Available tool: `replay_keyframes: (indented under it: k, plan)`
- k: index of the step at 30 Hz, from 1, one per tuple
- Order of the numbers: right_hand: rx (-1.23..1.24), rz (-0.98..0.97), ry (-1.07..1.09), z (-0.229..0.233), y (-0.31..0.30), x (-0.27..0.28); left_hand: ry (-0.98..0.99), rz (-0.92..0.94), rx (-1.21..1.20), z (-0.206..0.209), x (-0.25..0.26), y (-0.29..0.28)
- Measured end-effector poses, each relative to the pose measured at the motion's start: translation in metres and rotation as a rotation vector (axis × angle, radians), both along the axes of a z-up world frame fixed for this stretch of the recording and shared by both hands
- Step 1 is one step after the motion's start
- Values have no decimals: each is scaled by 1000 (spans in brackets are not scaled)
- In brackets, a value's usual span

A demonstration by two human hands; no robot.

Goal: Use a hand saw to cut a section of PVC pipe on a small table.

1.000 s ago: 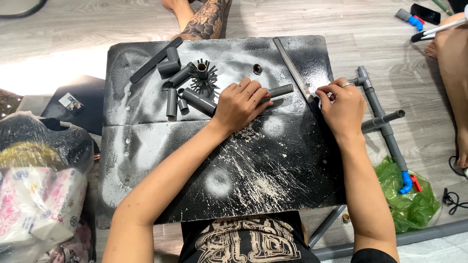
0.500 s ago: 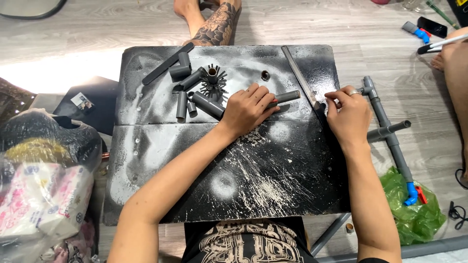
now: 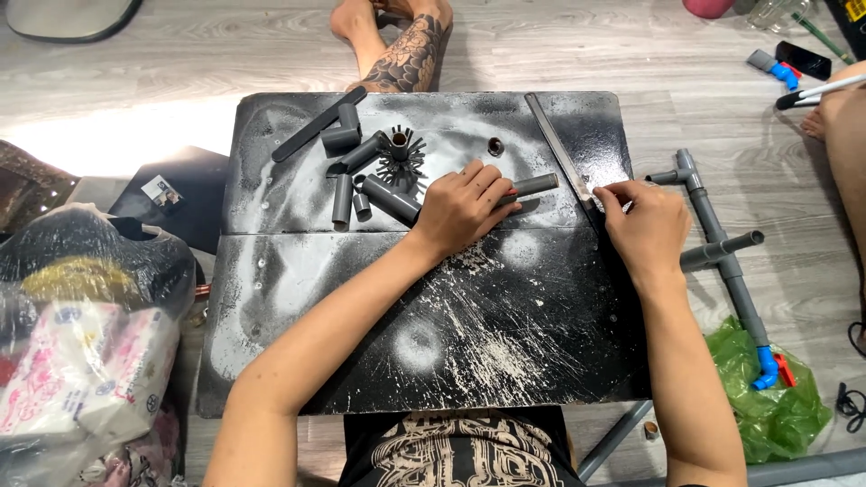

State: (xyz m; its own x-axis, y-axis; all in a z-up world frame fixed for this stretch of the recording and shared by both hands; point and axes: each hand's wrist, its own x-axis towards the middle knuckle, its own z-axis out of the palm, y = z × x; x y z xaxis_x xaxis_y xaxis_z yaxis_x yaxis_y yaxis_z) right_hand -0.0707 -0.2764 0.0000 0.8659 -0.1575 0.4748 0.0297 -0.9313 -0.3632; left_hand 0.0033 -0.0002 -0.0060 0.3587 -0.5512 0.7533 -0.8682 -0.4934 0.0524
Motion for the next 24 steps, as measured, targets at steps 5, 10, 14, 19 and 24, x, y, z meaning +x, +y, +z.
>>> replay_keyframes:
  k: [5, 10, 14, 19, 24]
  plan:
    - [-17, -2, -19, -2, -3, 2, -8, 8, -1, -3, 1, 0]
    - [-11, -57, 33, -9, -10, -1, -22, 16, -16, -4, -1, -3]
    - [-40, -57, -16, -8, -7, 3, 14, 27, 11, -11, 5, 0]
    - [-65, -179, 73, -6, -3, 1, -25, 20, -29, -4, 0, 1]
    - [50, 97, -141, 16, 14, -6, -92, -6, -48, -22, 9, -5]
